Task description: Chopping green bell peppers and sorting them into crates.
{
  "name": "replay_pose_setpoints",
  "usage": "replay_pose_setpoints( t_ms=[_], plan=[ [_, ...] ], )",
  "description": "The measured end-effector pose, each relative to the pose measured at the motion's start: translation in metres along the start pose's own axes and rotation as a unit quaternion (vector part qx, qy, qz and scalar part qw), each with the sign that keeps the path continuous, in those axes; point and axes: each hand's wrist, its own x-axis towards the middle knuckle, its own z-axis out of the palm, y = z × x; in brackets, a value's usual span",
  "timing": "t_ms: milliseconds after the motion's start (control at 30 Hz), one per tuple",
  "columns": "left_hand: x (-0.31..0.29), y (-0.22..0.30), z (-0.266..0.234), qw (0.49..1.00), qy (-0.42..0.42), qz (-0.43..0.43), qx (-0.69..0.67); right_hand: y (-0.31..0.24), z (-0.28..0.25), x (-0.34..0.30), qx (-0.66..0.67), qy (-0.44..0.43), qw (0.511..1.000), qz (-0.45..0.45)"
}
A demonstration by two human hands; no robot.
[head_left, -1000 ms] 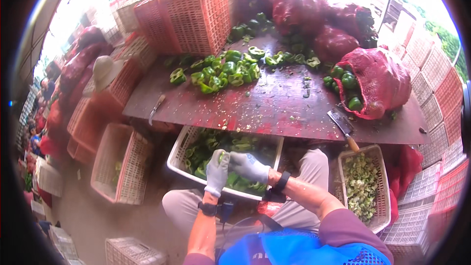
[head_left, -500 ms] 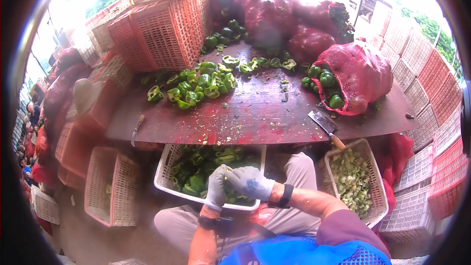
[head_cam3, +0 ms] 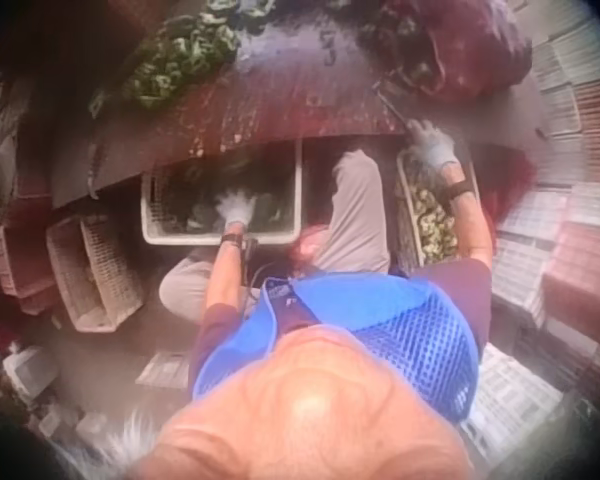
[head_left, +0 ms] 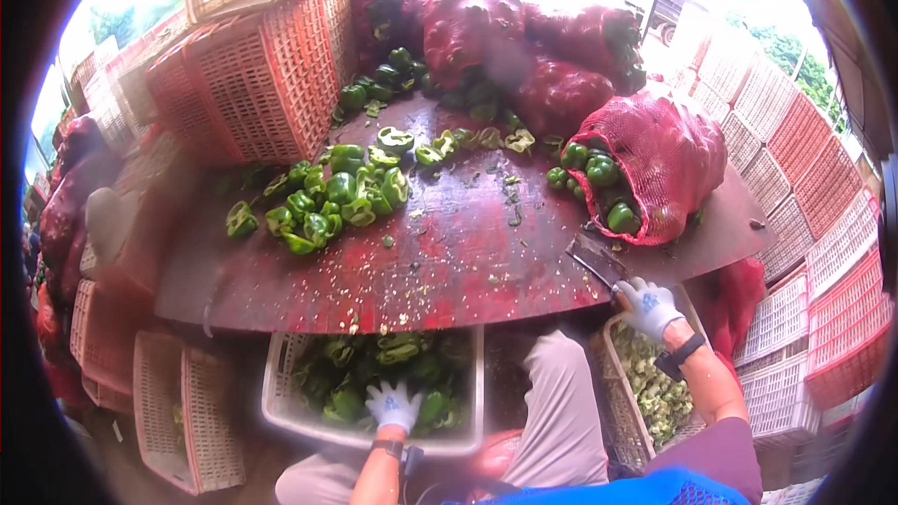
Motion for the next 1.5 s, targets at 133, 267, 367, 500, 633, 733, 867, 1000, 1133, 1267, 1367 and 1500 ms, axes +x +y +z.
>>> replay_pose_setpoints(
  t_ms=[133,267,367,500,633,733,867,1000,1133,1267,1367,1500],
  plan=[
    [0.022,0.009,-0.004,0.997,-0.083,-0.008,-0.005,-0.005,0.009,0.145,0.084,0.199,0.972,-0.093],
    [0.031,0.003,0.001,0.994,-0.107,0.010,-0.013,-0.007,-0.004,0.334,0.071,0.286,0.955,-0.042],
    [0.036,-0.001,0.008,0.991,-0.132,0.014,-0.020,0.014,-0.019,0.445,0.034,0.146,0.979,0.137],
    [0.005,-0.020,-0.076,0.944,-0.315,-0.038,0.087,0.029,0.001,0.509,-0.036,0.012,0.972,0.231],
    [0.014,-0.024,-0.064,0.943,-0.322,-0.041,0.076,0.030,0.009,0.534,-0.091,0.003,0.970,0.227],
    [0.018,-0.026,-0.061,0.946,-0.315,-0.029,0.066,0.037,0.018,0.538,-0.058,0.003,0.980,0.190],
    [0.010,-0.027,-0.062,0.954,-0.297,-0.025,0.041,0.009,0.014,0.500,-0.111,0.042,0.989,0.094],
    [0.011,-0.024,-0.046,0.966,-0.257,-0.003,0.010,-0.068,-0.018,0.408,-0.071,0.155,0.985,0.026],
    [0.042,-0.016,0.007,0.989,-0.132,0.034,-0.053,-0.184,-0.071,0.268,0.338,0.058,0.897,-0.278],
    [0.064,-0.040,0.013,0.968,-0.236,0.017,-0.084,-0.261,-0.026,0.202,0.465,-0.242,0.760,-0.384],
    [0.055,-0.060,-0.023,0.813,-0.145,-0.025,-0.563,-0.292,-0.004,0.197,0.475,-0.006,0.749,-0.461],
    [0.044,-0.096,0.016,0.922,-0.104,-0.061,-0.368,-0.224,-0.062,0.299,0.284,0.172,0.868,-0.370]
  ],
)
